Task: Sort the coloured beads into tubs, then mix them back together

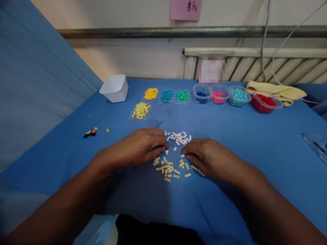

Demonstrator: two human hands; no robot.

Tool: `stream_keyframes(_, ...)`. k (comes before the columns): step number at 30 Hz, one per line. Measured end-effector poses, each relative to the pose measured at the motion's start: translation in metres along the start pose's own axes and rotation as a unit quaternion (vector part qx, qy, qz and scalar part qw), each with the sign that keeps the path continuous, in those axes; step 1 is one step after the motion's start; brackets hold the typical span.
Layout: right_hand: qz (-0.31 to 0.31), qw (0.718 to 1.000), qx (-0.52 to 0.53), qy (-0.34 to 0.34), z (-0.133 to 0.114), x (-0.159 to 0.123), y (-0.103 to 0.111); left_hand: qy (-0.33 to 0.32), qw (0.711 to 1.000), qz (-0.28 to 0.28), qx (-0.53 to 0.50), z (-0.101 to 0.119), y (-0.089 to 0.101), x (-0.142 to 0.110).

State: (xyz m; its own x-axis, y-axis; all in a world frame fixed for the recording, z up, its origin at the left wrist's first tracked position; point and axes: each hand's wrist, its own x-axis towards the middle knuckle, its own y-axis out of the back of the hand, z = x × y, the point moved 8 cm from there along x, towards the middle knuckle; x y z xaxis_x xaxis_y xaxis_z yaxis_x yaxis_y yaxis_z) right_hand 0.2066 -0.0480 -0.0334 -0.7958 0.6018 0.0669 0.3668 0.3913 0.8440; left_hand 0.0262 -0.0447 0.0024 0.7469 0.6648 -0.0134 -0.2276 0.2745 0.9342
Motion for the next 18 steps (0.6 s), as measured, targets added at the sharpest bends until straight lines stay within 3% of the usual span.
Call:
stream_keyframes(4,0.007,1.000,-0.023,0.010,-0.002,0.011,-0.009,-0.035,0.999,-0.034,0.003,0.003,-0.014,0.005)
stream_keyframes(8,0.037,0.995,-0.087,-0.043,0.005,0.022,-0.009,-0.024,0.999,-0.020,0.038,0.003,-0.021,0.017)
stream_keyframes(11,0.109,0.985,-0.106,-0.084,0.015,0.022,0.005,0.016,0.999,0.024,0.035,-0.007,-0.012,0.019)
stream_keyframes(14,0.174,0.979,-0.049,-0.095,0.027,0.014,0.019,0.049,0.996,0.076,-0.003,-0.021,0.002,0.014)
stream_keyframes(18,0.204,0.975,-0.037,-0.080,0.032,0.016,0.026,0.059,0.994,0.094,-0.020,-0.026,0.006,0.013)
